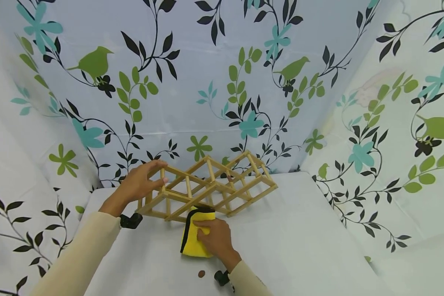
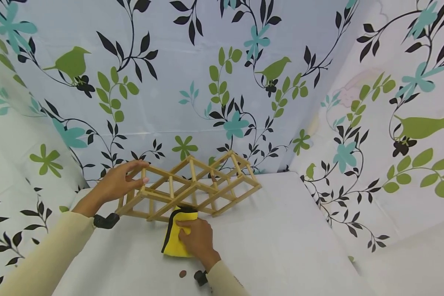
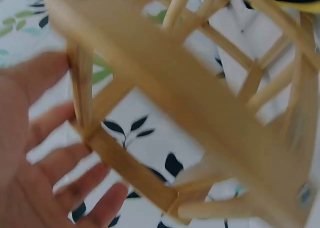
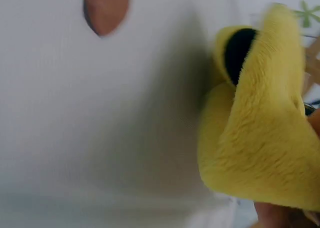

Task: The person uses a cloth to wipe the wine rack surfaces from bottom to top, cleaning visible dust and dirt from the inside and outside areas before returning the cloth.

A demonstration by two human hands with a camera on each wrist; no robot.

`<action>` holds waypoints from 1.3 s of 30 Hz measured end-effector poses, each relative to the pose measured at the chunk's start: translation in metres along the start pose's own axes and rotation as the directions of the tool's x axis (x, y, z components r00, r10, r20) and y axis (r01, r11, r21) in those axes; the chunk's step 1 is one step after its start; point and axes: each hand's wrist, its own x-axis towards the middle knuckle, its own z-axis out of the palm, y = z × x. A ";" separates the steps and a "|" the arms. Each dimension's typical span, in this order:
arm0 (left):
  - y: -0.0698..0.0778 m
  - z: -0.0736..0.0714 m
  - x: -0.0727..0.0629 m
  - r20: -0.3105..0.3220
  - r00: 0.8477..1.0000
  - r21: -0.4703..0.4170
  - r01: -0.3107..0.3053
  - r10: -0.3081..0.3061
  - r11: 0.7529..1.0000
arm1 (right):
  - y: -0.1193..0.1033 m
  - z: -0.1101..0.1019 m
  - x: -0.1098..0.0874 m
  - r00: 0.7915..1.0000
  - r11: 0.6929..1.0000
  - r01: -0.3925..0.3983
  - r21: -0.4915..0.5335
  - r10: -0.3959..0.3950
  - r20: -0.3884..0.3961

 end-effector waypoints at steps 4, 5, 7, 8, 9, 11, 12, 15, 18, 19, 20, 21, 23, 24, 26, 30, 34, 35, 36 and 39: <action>0.013 0.012 -0.018 -0.156 0.988 0.049 -0.006 0.013 0.999 | 0.003 -0.032 -0.008 0.997 0.995 0.042 0.087 -0.047 0.054; 0.016 0.015 -0.024 -0.184 0.983 0.045 0.001 0.008 0.999 | 0.004 -0.041 -0.009 0.997 0.993 0.043 0.109 -0.050 0.066; 0.023 0.021 -0.034 -0.233 0.972 0.036 0.013 -0.004 0.999 | 0.006 -0.056 -0.012 0.995 0.989 0.038 0.144 -0.051 0.085; 0.025 0.025 -0.039 -0.252 0.968 0.028 0.019 -0.011 0.999 | 0.006 -0.065 -0.012 0.995 0.986 0.030 0.163 -0.046 0.092; 0.028 0.028 -0.044 -0.277 0.961 0.021 0.018 -0.011 1.000 | 0.006 -0.073 -0.012 0.995 0.984 0.026 0.175 -0.042 0.093; 0.031 0.035 -0.052 -0.353 0.935 0.012 0.001 0.003 1.000 | 0.005 -0.088 -0.012 0.996 0.981 0.017 0.192 -0.032 0.079; 0.031 0.040 -0.055 -0.410 0.911 0.035 -0.018 0.031 0.999 | 0.005 -0.095 -0.012 0.997 0.979 0.012 0.201 -0.026 0.068; 0.028 0.054 -0.058 -0.577 0.808 0.115 -0.065 0.120 0.991 | 0.004 -0.112 -0.012 1.000 0.975 0.015 0.223 -0.018 0.013; 0.022 0.065 -0.056 -0.664 0.728 0.155 -0.095 0.174 0.983 | 0.006 -0.123 -0.013 1.000 0.972 0.013 0.236 -0.011 -0.010; 0.021 0.068 -0.055 -0.670 0.723 0.141 -0.102 0.171 0.985 | 0.007 -0.126 -0.014 1.000 0.971 0.011 0.240 -0.008 -0.013; 0.020 0.071 -0.054 -0.671 0.724 0.119 -0.107 0.160 0.987 | 0.008 -0.128 -0.015 1.000 0.970 0.009 0.241 -0.005 -0.019; 0.020 0.074 -0.053 -0.669 0.730 0.089 -0.109 0.141 0.990 | 0.009 -0.131 -0.016 1.000 0.971 0.006 0.241 0.000 -0.026; 0.020 0.080 -0.052 -0.658 0.748 0.027 -0.097 0.091 0.995 | 0.011 -0.136 -0.018 0.999 0.970 0.003 0.244 0.009 -0.051; 0.020 0.082 -0.052 -0.654 0.753 0.004 -0.085 0.067 0.996 | 0.011 -0.139 -0.019 0.998 0.970 0.006 0.245 0.012 -0.070; 0.022 0.085 -0.050 -0.647 0.762 -0.041 -0.066 0.023 0.997 | 0.012 -0.148 -0.018 0.993 0.970 0.010 0.243 0.018 -0.114; 0.024 0.085 -0.050 -0.626 0.779 -0.089 -0.039 -0.025 0.995 | 0.015 -0.178 -0.009 0.982 0.965 0.030 0.262 0.021 -0.189; 0.024 0.081 -0.055 -0.607 0.793 -0.101 -0.019 -0.047 0.995 | 0.024 -0.212 0.001 0.973 0.962 0.033 0.270 0.031 -0.227; 0.024 0.079 -0.057 -0.603 0.796 -0.102 -0.015 -0.050 0.995 | 0.027 -0.221 0.004 0.973 0.962 0.026 0.271 0.038 -0.226; 0.023 0.078 -0.059 -0.600 0.799 -0.104 -0.012 -0.053 0.995 | 0.030 -0.229 0.006 0.974 0.961 0.016 0.276 0.047 -0.219; 0.022 0.072 -0.065 -0.585 0.809 -0.109 -0.008 -0.058 0.994 | 0.039 -0.251 0.012 0.981 0.949 -0.026 0.313 0.084 -0.175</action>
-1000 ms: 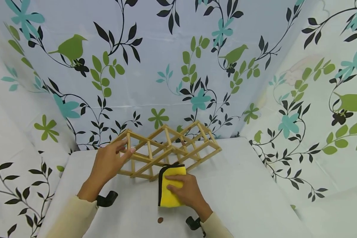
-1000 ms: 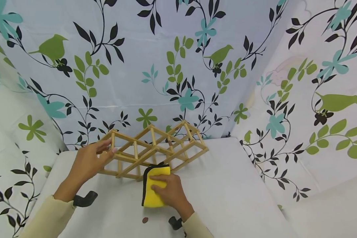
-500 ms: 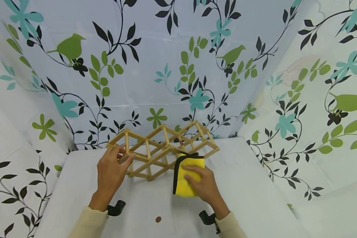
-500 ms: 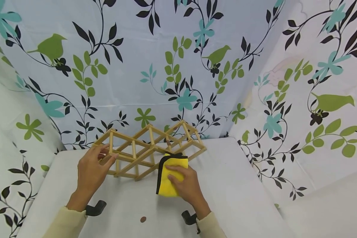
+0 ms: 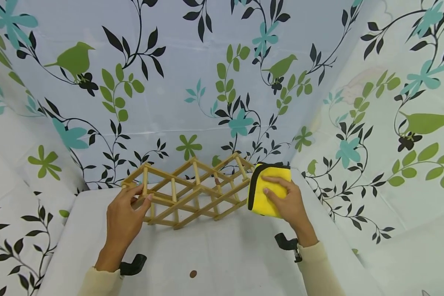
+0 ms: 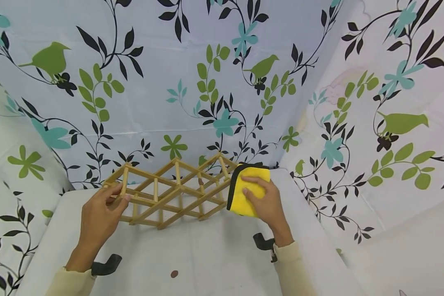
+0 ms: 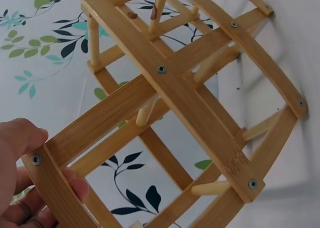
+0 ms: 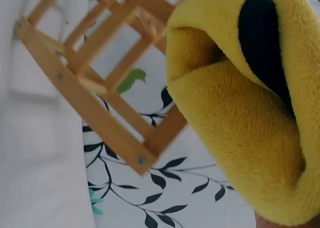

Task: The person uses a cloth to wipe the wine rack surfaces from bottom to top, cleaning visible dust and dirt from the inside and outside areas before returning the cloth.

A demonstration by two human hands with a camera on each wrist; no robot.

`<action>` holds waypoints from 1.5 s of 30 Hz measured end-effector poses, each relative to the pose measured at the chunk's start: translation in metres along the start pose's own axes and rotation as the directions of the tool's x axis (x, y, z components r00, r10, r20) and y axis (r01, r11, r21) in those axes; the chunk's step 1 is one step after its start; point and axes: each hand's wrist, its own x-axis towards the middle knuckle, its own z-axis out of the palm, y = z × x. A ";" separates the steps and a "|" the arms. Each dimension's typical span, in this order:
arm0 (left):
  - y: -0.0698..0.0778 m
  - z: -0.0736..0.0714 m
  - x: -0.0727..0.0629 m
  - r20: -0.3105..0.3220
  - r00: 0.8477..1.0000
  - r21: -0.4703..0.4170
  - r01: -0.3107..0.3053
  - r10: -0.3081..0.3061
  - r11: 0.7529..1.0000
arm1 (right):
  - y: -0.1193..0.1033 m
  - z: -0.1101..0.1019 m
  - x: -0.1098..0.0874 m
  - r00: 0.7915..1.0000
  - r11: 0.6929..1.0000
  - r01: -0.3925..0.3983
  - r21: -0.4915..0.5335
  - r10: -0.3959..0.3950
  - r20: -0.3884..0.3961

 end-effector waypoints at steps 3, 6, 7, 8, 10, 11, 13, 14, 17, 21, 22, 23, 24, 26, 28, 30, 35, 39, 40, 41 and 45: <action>-0.004 -0.009 -0.001 0.016 1.000 0.004 0.011 -0.011 1.000 | 0.001 -0.012 0.009 0.997 0.997 -0.058 0.054 0.055 0.056; -0.010 -0.015 0.000 0.022 0.999 0.016 0.023 -0.023 1.000 | 0.001 -0.015 0.018 0.988 0.992 -0.086 0.096 0.073 0.135; -0.012 -0.016 0.000 0.024 0.999 0.020 0.025 -0.026 0.999 | 0.001 -0.014 0.020 0.982 0.990 -0.093 0.109 0.073 0.174; -0.014 -0.017 0.001 0.029 0.999 0.012 0.026 -0.026 1.000 | 0.002 -0.012 0.022 0.974 0.989 -0.098 0.108 0.073 0.214; -0.017 -0.017 0.004 0.046 0.999 0.000 0.014 -0.014 1.000 | 0.004 -0.009 0.026 0.951 0.988 -0.121 0.098 0.087 0.297; -0.018 -0.016 0.005 0.056 0.998 -0.015 0.004 -0.003 1.000 | 0.006 -0.008 0.028 0.938 0.988 -0.131 0.077 0.098 0.333; -0.021 -0.014 0.008 0.073 0.997 -0.030 -0.011 0.013 0.999 | 0.008 -0.008 0.030 0.921 0.990 -0.136 -0.019 0.134 0.366; -0.021 -0.013 0.008 0.078 0.997 -0.034 -0.014 0.016 0.999 | 0.009 -0.010 0.031 0.920 0.988 -0.119 -0.097 0.146 0.364; -0.024 -0.012 0.008 0.072 0.997 -0.017 0.002 -0.001 1.000 | 0.012 -0.016 0.034 0.934 0.956 -0.048 -0.288 0.145 0.327; -0.026 -0.011 0.006 0.037 0.999 0.005 0.028 -0.029 1.000 | 0.016 -0.017 0.036 0.937 0.977 -0.043 -0.207 0.111 0.332; -0.026 -0.011 0.006 0.024 0.999 0.005 0.026 -0.026 1.000 | 0.017 -0.016 0.037 0.928 0.987 -0.063 -0.150 0.113 0.355; -0.027 -0.011 0.006 0.010 1.000 0.002 0.020 -0.020 1.000 | 0.019 -0.014 0.039 0.920 0.991 -0.078 -0.107 0.113 0.376; -0.027 -0.010 0.006 -0.005 1.000 0.000 0.012 -0.012 1.000 | 0.021 -0.014 0.040 0.911 0.991 -0.101 -0.088 0.128 0.391; -0.027 -0.009 0.006 -0.024 1.000 -0.020 -0.001 0.000 1.000 | 0.024 -0.015 0.042 0.908 0.979 -0.104 -0.175 0.165 0.384; -0.027 -0.009 0.006 -0.030 1.000 -0.034 -0.003 0.002 0.999 | 0.025 -0.020 0.044 0.916 0.952 -0.078 -0.295 0.186 0.356; -0.028 -0.008 0.007 -0.029 1.000 -0.052 0.010 -0.012 0.999 | 0.025 -0.026 0.045 0.932 0.927 -0.045 -0.373 0.173 0.317; -0.033 -0.011 0.007 -0.078 0.997 0.003 -0.004 0.005 1.000 | 0.015 -0.024 0.049 0.966 0.982 0.006 -0.187 0.043 0.255; -0.035 -0.019 0.007 -0.138 0.971 0.195 -0.165 0.194 0.967 | 0.009 -0.017 0.051 0.982 0.999 -0.026 -0.037 0.033 0.184; -0.036 -0.020 0.008 -0.144 0.961 0.225 -0.201 0.237 0.953 | 0.009 -0.016 0.051 0.983 0.999 -0.034 -0.022 0.037 0.177; -0.035 -0.020 0.008 -0.143 0.955 0.232 -0.222 0.259 0.947 | 0.009 -0.015 0.052 0.984 0.999 -0.035 -0.017 0.038 0.172; -0.033 -0.018 0.011 -0.093 0.967 0.151 -0.222 0.237 0.963 | 0.011 -0.009 0.057 0.991 1.000 -0.022 -0.012 0.023 0.130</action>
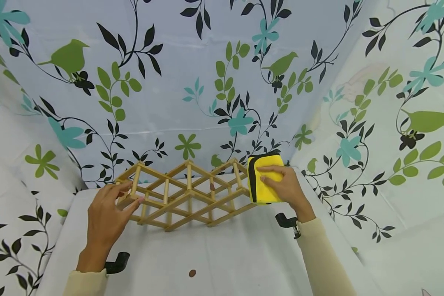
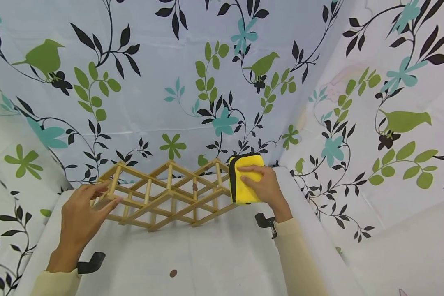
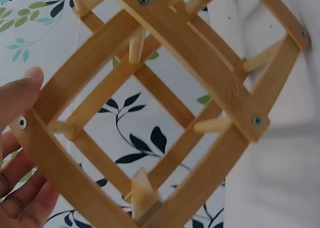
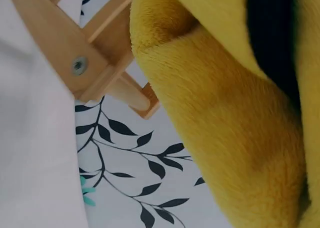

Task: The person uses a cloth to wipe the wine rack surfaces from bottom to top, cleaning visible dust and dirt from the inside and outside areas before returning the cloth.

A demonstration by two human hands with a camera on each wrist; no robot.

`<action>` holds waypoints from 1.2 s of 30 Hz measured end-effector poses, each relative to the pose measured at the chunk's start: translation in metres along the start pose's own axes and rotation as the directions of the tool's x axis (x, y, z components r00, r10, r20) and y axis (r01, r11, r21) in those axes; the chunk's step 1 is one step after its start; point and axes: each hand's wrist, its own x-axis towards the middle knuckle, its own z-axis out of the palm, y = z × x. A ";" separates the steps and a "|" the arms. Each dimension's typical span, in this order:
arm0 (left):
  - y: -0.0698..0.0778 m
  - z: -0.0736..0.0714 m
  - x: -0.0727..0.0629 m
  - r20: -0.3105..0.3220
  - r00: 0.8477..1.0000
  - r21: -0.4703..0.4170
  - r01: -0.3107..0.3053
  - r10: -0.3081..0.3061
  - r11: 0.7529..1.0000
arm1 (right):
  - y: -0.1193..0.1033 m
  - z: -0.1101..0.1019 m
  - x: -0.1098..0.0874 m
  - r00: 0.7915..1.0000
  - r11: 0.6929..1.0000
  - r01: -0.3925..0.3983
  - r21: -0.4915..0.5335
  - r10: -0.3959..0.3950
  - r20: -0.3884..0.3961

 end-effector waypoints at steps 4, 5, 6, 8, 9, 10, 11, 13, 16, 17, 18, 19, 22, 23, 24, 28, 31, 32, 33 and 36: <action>0.006 0.005 0.001 0.037 0.997 -0.045 0.075 -0.073 0.996 | 0.000 0.010 0.015 0.995 0.996 0.084 0.002 -0.084 -0.058; 0.007 0.006 0.000 0.031 0.996 -0.048 0.089 -0.088 0.995 | 0.000 0.014 0.020 0.992 0.995 0.103 -0.007 -0.104 -0.069; 0.008 0.007 -0.001 0.024 0.995 -0.053 0.102 -0.100 0.993 | 0.002 0.018 0.025 0.990 0.992 0.120 -0.026 -0.121 -0.076; 0.007 0.008 -0.003 0.010 0.992 -0.070 0.123 -0.122 0.990 | 0.006 0.030 0.033 0.990 0.988 0.118 -0.099 -0.125 -0.064; 0.006 0.009 -0.003 0.006 0.992 -0.081 0.128 -0.128 0.988 | 0.008 0.035 0.035 0.991 0.984 0.109 -0.141 -0.118 -0.057; 0.006 0.009 -0.003 0.005 0.991 -0.095 0.133 -0.133 0.987 | 0.010 0.038 0.037 0.994 0.979 0.088 -0.185 -0.099 -0.054; 0.006 0.010 -0.004 0.004 0.991 -0.111 0.134 -0.134 0.985 | 0.013 0.041 0.038 0.995 0.967 0.067 -0.246 -0.083 -0.056; 0.004 0.012 -0.004 0.008 0.990 -0.136 0.139 -0.139 0.981 | 0.016 0.042 0.037 0.996 0.929 0.015 -0.369 -0.047 -0.078; 0.003 0.013 -0.004 0.008 0.989 -0.156 0.149 -0.150 0.976 | 0.017 0.041 0.034 0.986 0.897 -0.029 -0.440 -0.047 -0.161; 0.003 0.013 -0.003 0.009 0.988 -0.161 0.153 -0.154 0.975 | 0.017 0.042 0.034 0.980 0.906 -0.024 -0.423 -0.061 -0.188; 0.002 0.014 -0.003 0.009 0.987 -0.162 0.158 -0.158 0.974 | 0.015 0.043 0.034 0.977 0.926 -0.004 -0.377 -0.077 -0.201; 0.002 0.013 -0.003 0.009 0.987 -0.165 0.161 -0.161 0.973 | 0.015 0.045 0.035 0.975 0.949 0.021 -0.313 -0.088 -0.202; 0.001 0.013 -0.003 0.008 0.985 -0.175 0.169 -0.170 0.970 | 0.013 0.051 0.041 0.981 0.979 0.069 -0.194 -0.102 -0.166; 0.001 0.014 -0.003 0.009 0.985 -0.177 0.171 -0.172 0.969 | 0.013 0.053 0.042 0.985 0.978 0.055 -0.200 -0.086 -0.152; 0.001 0.014 -0.003 0.010 0.985 -0.179 0.173 -0.174 0.969 | 0.012 0.053 0.043 0.988 0.969 0.037 -0.243 -0.072 -0.140; 0.001 0.015 -0.003 0.014 0.984 -0.186 0.179 -0.180 0.966 | 0.008 0.045 0.041 0.987 0.905 -0.020 -0.425 -0.050 -0.153; 0.002 0.015 -0.003 0.019 0.982 -0.191 0.188 -0.188 0.963 | 0.000 0.040 0.040 0.971 0.954 0.054 -0.295 -0.119 -0.207; 0.003 0.014 -0.002 0.020 0.981 -0.194 0.192 -0.192 0.962 | -0.003 0.040 0.040 0.964 0.973 0.100 -0.210 -0.147 -0.222; 0.003 0.014 -0.002 0.020 0.980 -0.197 0.196 -0.196 0.960 | -0.006 0.041 0.041 0.957 0.981 0.147 -0.127 -0.174 -0.233; 0.004 0.013 -0.002 0.021 0.978 -0.208 0.208 -0.209 0.956 | -0.013 0.046 0.046 0.966 0.981 0.192 0.020 -0.185 -0.181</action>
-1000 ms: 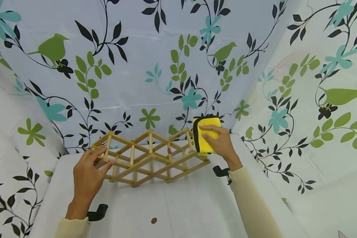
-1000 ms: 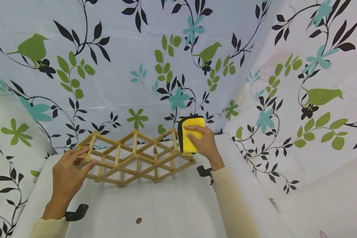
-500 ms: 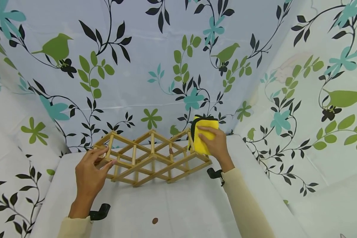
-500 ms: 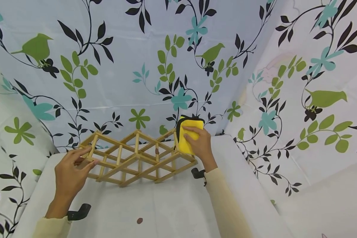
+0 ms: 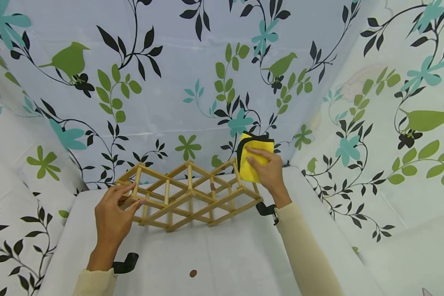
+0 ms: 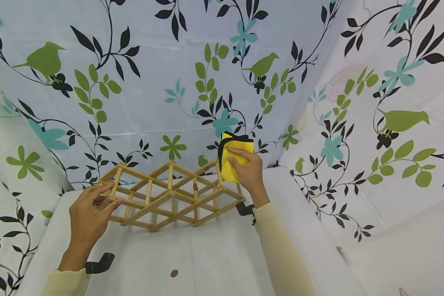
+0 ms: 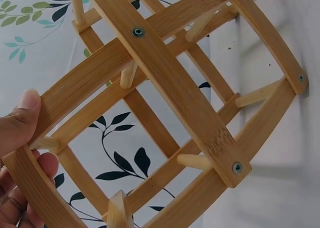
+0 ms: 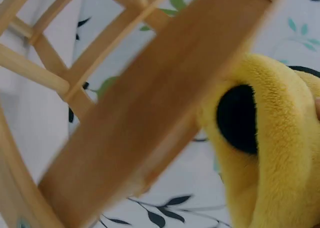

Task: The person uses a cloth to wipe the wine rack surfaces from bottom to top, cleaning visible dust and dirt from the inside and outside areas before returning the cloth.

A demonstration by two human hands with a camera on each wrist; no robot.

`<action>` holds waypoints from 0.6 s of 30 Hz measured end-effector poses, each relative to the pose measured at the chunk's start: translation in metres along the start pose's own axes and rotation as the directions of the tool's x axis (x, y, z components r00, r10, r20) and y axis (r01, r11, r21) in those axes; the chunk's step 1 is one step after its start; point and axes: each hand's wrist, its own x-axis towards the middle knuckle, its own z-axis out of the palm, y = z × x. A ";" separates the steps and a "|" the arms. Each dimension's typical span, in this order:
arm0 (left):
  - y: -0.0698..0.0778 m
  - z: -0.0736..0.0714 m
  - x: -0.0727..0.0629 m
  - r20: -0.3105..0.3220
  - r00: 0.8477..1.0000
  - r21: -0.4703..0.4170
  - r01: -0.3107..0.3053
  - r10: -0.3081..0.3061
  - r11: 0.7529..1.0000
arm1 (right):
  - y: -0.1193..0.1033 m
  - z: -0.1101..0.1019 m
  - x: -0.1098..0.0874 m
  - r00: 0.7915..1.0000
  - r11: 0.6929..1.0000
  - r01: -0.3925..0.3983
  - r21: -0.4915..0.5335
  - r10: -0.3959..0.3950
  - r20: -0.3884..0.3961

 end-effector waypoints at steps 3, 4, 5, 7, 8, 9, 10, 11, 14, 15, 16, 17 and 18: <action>0.001 0.001 0.000 -0.008 1.000 -0.002 0.009 -0.009 1.000 | -0.002 0.000 0.005 0.984 0.996 -0.077 -0.044 0.083 0.159; 0.002 0.001 0.000 -0.008 1.000 -0.002 0.013 -0.013 1.000 | -0.003 -0.002 0.006 0.968 0.991 -0.109 -0.077 0.123 0.220; 0.002 0.001 0.000 -0.008 1.000 -0.001 0.015 -0.015 1.000 | -0.004 -0.006 0.007 0.947 0.985 -0.135 -0.108 0.160 0.278; 0.002 0.002 0.000 -0.009 1.000 0.005 0.019 -0.019 1.000 | -0.006 -0.017 0.009 0.910 0.975 -0.163 -0.152 0.208 0.358; 0.002 0.001 0.000 -0.009 1.000 0.005 0.021 -0.021 1.000 | -0.007 -0.022 0.010 0.900 0.973 -0.173 -0.155 0.220 0.377; 0.002 0.001 0.000 -0.009 1.000 0.007 0.021 -0.021 1.000 | -0.008 -0.025 0.011 0.898 0.974 -0.175 -0.146 0.219 0.382; 0.003 0.000 0.000 -0.010 1.000 0.009 0.020 -0.020 1.000 | -0.008 -0.026 0.012 0.905 0.977 -0.170 -0.126 0.206 0.372; 0.003 0.000 0.000 -0.011 1.000 0.011 0.019 -0.019 1.000 | -0.008 -0.025 0.012 0.917 0.981 -0.166 -0.097 0.190 0.350; 0.002 -0.001 0.000 -0.015 1.000 0.013 0.015 -0.015 1.000 | -0.004 -0.010 0.013 0.950 0.990 -0.137 -0.038 0.142 0.277; 0.002 -0.001 0.000 -0.017 1.000 0.013 0.017 -0.017 1.000 | -0.003 -0.006 0.013 0.952 0.991 -0.131 -0.035 0.135 0.276; 0.002 -0.001 0.000 -0.016 1.000 0.012 0.019 -0.019 1.000 | -0.004 -0.004 0.013 0.946 0.991 -0.129 -0.043 0.136 0.295; 0.002 0.000 0.000 -0.015 1.000 0.010 0.019 -0.019 1.000 | -0.007 -0.005 0.012 0.931 0.990 -0.130 -0.061 0.143 0.336; 0.001 0.001 0.000 -0.014 1.000 0.009 0.019 -0.018 1.000 | -0.009 -0.007 0.013 0.912 0.989 -0.122 -0.083 0.145 0.385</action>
